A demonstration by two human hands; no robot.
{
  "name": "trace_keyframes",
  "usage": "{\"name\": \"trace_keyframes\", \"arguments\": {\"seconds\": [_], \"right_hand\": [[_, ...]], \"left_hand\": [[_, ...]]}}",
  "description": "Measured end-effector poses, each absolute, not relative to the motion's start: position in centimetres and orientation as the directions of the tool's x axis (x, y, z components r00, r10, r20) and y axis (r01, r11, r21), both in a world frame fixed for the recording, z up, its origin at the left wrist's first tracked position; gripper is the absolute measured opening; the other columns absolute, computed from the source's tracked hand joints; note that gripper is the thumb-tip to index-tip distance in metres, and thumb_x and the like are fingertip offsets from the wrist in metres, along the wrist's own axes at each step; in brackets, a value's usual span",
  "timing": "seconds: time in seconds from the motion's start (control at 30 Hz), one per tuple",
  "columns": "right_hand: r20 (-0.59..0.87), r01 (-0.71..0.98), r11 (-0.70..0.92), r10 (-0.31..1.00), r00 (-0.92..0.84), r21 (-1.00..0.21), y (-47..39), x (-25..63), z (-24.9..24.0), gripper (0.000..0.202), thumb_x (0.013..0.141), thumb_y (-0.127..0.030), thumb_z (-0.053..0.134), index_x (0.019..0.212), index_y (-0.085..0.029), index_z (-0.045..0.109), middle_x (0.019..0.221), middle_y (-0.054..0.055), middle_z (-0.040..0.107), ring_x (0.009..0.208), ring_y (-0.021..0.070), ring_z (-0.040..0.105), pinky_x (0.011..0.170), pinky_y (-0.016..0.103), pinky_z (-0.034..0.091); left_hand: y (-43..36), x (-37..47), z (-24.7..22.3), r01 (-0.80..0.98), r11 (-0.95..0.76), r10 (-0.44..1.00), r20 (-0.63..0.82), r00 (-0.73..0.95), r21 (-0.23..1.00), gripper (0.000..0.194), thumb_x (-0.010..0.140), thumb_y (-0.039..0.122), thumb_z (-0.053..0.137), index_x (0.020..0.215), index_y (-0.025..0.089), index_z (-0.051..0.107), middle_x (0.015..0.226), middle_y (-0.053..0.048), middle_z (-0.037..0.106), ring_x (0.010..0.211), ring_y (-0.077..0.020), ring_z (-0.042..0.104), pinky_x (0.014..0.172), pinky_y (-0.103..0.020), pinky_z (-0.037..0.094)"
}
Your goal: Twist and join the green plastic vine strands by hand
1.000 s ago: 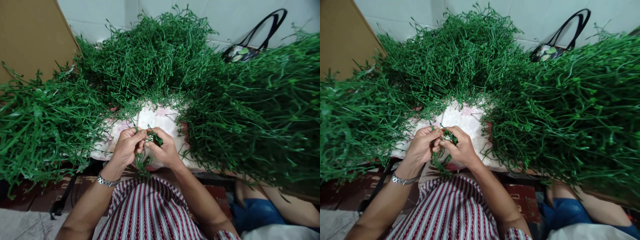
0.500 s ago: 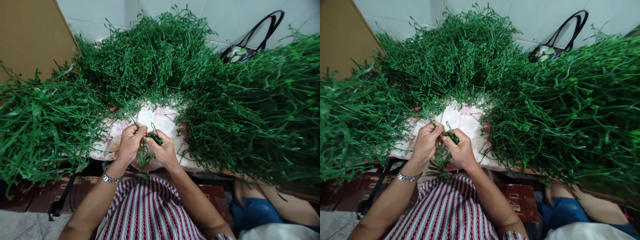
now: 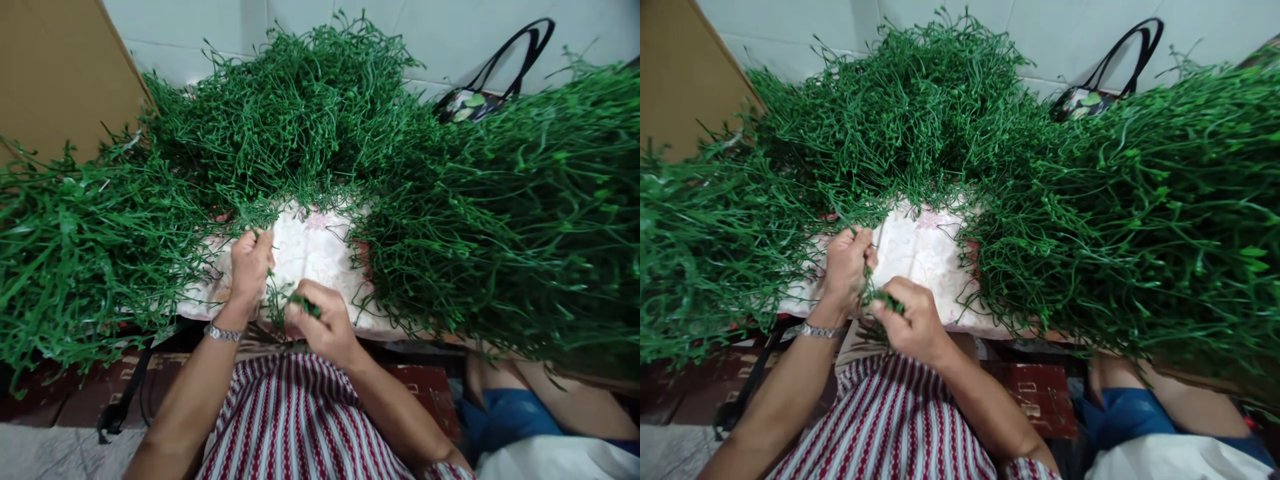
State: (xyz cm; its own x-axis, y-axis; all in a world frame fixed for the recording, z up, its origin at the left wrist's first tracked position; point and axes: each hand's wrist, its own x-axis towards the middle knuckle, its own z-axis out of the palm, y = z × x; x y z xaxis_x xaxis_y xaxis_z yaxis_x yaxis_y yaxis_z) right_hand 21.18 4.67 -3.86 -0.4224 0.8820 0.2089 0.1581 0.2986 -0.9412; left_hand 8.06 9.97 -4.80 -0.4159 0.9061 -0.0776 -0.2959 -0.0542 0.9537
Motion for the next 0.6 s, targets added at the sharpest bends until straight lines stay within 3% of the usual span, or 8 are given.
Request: {"name": "trace_keyframes", "arguments": {"seconds": [0.1, 0.17, 0.23, 0.3, 0.37, 0.47, 0.6], "right_hand": [[0.312, 0.223, 0.447, 0.833, -0.457, -0.867, 4.6, 22.3, -2.5, 0.025, 0.087, -0.026, 0.046, 0.064, -0.017, 0.041, 0.063, -0.001, 0.042, 0.060, 0.0097, 0.041, 0.056, 0.023, 0.033], [0.368, 0.281, 0.498, 0.835, -0.409, -0.820, 5.4, 23.2, -1.7, 0.019, 0.088, -0.023, 0.044, 0.069, -0.017, 0.044, 0.079, 0.004, 0.051, 0.075, 0.0128, 0.049, 0.068, 0.026, 0.040], [0.433, 0.322, 0.560, 0.814, -0.388, -0.763, 6.5, 24.0, -1.1, 0.014, 0.087, -0.022, 0.045, 0.075, -0.017, 0.046, 0.099, 0.008, 0.056, 0.095, 0.0178, 0.050, 0.086, 0.033, 0.039], [0.434, 0.327, 0.561, 0.814, -0.386, -0.761, 7.6, 24.3, -1.2, 0.012, 0.088, -0.024, 0.045, 0.079, -0.017, 0.049, 0.100, 0.008, 0.058, 0.098, 0.0186, 0.052, 0.090, 0.035, 0.038], [0.344, 0.277, 0.460, 0.859, -0.378, -0.844, 8.4, 23.8, -2.1, 0.014, 0.090, -0.028, 0.043, 0.084, -0.017, 0.050, 0.081, 0.005, 0.059, 0.078, 0.0146, 0.056, 0.078, 0.029, 0.044], [0.134, 0.083, 0.187, 0.893, -0.430, -0.979, 8.6, 22.1, -4.0, 0.021, 0.089, -0.037, 0.045, 0.093, -0.016, 0.050, 0.060, -0.004, 0.047, 0.052, 0.0085, 0.046, 0.054, 0.021, 0.040], [0.002, -0.111, -0.075, 0.820, -0.572, -0.991, 7.4, 20.3, -5.5, 0.032, 0.081, -0.040, 0.057, 0.100, -0.015, 0.052, 0.063, -0.004, 0.045, 0.050, 0.0059, 0.040, 0.047, 0.017, 0.034]], "left_hand": [[10.1, 7.8, -4.2, -0.321, -0.078, 0.912, -0.063, -0.406, 0.944, 0.026, 0.071, 0.030, 0.066, 0.063, 0.018, 0.044, 0.044, 0.009, 0.039, 0.034, -0.0044, 0.035, 0.034, -0.017, 0.025], [10.0, 7.9, -3.8, -0.339, -0.058, 0.943, -0.060, -0.327, 0.939, 0.025, 0.071, 0.030, 0.066, 0.062, 0.017, 0.046, 0.047, 0.008, 0.040, 0.037, -0.0044, 0.036, 0.036, -0.018, 0.027], [9.8, 8.0, -3.5, -0.390, -0.032, 0.957, -0.085, -0.277, 0.920, 0.026, 0.070, 0.030, 0.068, 0.061, 0.016, 0.047, 0.050, 0.007, 0.041, 0.040, -0.0044, 0.037, 0.039, -0.018, 0.029], [9.6, 8.1, -3.4, -0.436, -0.041, 0.959, -0.087, -0.270, 0.899, 0.027, 0.068, 0.031, 0.069, 0.060, 0.016, 0.048, 0.053, 0.005, 0.044, 0.045, -0.0052, 0.040, 0.044, -0.018, 0.034], [9.4, 8.3, -3.3, -0.443, -0.103, 0.958, -0.031, -0.284, 0.891, 0.027, 0.068, 0.031, 0.069, 0.059, 0.016, 0.049, 0.057, 0.003, 0.046, 0.054, -0.0071, 0.045, 0.055, -0.020, 0.040], [9.0, 8.6, -3.3, -0.416, -0.244, 0.936, 0.101, -0.337, 0.876, 0.029, 0.072, 0.034, 0.065, 0.057, 0.017, 0.048, 0.062, 0.002, 0.046, 0.066, -0.0099, 0.049, 0.069, -0.023, 0.042], [8.6, 9.1, -3.2, -0.394, -0.359, 0.890, 0.184, -0.417, 0.846, 0.026, 0.076, 0.031, 0.062, 0.058, 0.017, 0.047, 0.063, 0.002, 0.045, 0.069, -0.0107, 0.050, 0.072, -0.023, 0.041]]}}
